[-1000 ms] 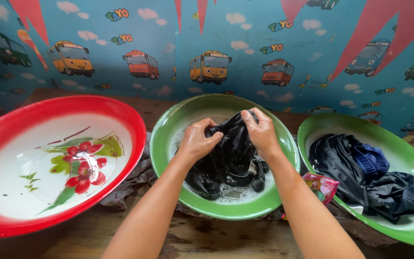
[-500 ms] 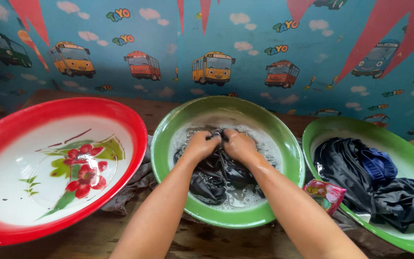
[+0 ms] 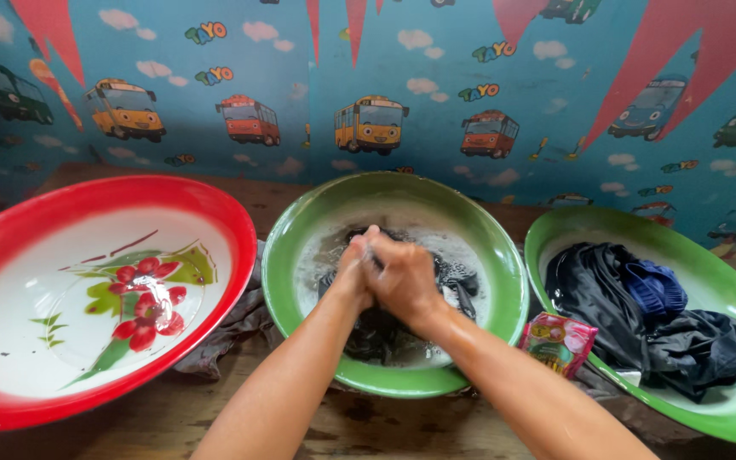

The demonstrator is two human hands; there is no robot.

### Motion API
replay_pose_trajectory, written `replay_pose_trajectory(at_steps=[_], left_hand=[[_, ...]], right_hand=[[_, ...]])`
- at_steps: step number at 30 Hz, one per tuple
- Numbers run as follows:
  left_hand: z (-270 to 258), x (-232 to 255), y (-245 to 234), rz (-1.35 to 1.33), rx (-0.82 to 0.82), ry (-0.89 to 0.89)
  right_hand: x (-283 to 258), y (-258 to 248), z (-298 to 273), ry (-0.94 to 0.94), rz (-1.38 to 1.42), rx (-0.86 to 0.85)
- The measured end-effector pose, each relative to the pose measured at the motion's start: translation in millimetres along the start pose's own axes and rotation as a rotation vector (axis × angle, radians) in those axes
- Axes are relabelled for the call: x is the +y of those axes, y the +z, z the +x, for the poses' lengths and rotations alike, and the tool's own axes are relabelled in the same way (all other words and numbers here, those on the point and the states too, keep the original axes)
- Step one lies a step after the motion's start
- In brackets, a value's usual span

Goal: The person hand-washes dark garments in a green basin filled with soapy water, repeatedly scrubbing and wringing the fabric. They then rinse the garments in a red basin and transfer them to a second green basin.

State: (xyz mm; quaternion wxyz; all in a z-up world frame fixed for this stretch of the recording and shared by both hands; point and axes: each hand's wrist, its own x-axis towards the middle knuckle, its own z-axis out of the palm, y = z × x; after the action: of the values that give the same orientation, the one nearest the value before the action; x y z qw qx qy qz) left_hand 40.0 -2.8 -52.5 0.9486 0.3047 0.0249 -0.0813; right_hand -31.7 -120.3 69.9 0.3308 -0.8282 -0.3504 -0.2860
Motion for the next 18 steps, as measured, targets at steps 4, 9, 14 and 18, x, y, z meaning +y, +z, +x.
replay_pose_trajectory(at_steps=[4, 9, 14, 18], left_hand=[[-7, 3, 23, 0.113, 0.12, 0.069], [-16, 30, 28, 1.277, 0.092, 0.405], [-12, 31, 13, 1.926, 0.246, 0.103], [-8, 22, 5, 1.883, 0.303, 0.17]], right_hand=[[30, 0, 10, 0.054, -0.077, 0.01], [98, 11, 13, 0.26, -0.082, -0.147], [108, 32, -8, 0.252, -0.374, -0.599], [97, 36, -5, 0.173, -0.481, -0.508]])
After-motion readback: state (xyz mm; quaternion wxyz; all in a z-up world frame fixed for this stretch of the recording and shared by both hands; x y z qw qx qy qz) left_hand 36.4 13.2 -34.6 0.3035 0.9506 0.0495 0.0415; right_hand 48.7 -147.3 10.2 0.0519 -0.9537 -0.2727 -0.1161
